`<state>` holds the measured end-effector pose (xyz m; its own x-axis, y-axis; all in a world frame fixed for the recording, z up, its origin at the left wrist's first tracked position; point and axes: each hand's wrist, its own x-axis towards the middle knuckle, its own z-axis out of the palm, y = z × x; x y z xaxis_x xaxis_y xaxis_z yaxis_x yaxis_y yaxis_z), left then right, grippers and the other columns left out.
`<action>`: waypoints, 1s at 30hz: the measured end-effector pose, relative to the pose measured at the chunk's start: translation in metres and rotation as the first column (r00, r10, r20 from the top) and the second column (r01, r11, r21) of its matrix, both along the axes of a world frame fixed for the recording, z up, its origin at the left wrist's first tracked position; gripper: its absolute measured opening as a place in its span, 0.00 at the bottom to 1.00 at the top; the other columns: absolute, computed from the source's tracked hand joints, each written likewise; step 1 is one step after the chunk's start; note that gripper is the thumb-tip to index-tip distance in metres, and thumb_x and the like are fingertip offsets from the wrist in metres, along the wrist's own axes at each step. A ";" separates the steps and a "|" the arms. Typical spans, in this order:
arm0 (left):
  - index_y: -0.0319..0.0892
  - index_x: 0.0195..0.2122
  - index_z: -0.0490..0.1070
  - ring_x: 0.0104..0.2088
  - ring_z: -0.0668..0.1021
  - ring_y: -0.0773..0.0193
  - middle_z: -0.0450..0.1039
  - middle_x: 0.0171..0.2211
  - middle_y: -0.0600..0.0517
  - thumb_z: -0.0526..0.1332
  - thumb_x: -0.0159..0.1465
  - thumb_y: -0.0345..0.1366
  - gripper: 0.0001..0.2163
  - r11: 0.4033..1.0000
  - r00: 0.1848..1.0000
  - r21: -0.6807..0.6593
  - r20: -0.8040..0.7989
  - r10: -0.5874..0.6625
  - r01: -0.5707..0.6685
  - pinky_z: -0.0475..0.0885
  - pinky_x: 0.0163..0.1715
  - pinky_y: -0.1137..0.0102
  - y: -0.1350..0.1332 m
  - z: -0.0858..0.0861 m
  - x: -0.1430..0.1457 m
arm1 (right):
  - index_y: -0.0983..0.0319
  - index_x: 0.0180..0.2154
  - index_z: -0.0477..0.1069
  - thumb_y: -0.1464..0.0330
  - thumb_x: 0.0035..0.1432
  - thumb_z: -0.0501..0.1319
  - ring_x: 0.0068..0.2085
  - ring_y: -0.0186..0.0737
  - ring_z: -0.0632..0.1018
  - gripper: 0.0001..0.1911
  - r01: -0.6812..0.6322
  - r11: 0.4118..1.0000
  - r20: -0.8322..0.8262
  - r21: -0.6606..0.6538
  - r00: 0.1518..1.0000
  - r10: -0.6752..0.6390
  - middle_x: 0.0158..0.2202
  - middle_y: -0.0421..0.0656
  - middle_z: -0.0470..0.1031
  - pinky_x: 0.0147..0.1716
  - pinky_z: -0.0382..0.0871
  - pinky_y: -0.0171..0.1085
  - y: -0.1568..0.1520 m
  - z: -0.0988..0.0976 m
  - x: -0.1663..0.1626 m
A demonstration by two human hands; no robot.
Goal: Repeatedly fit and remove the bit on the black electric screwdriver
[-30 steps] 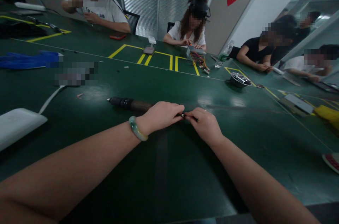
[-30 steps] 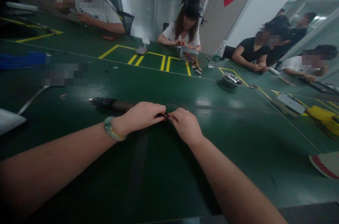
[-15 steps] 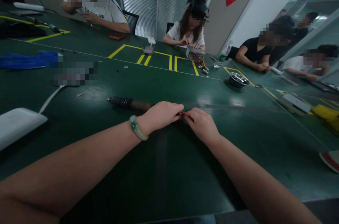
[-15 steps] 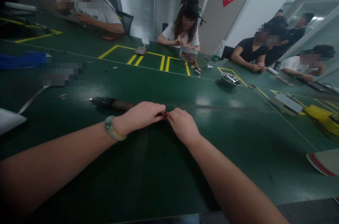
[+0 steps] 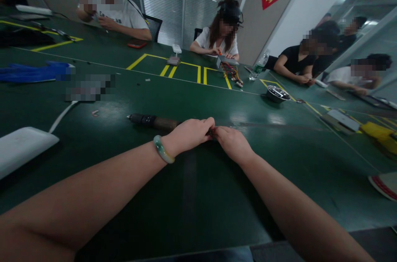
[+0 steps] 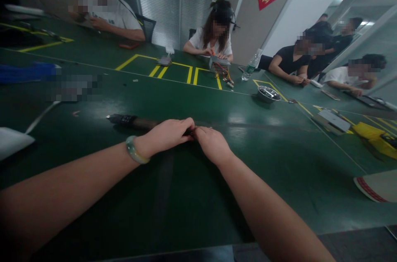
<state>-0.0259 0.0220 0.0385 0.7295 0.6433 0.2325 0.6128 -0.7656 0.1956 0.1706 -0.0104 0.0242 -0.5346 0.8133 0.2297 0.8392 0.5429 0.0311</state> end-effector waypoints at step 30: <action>0.41 0.63 0.57 0.59 0.68 0.54 0.65 0.60 0.44 0.49 0.69 0.51 0.26 0.993 0.988 0.013 0.103 -0.114 0.113 0.64 0.56 0.60 -0.001 -0.011 0.002 | 0.56 0.42 0.66 0.61 0.57 0.47 0.28 0.56 0.77 0.15 0.982 0.175 0.066 -0.075 0.180 -0.981 0.27 0.54 0.71 0.27 0.70 0.50 -0.144 -0.012 0.359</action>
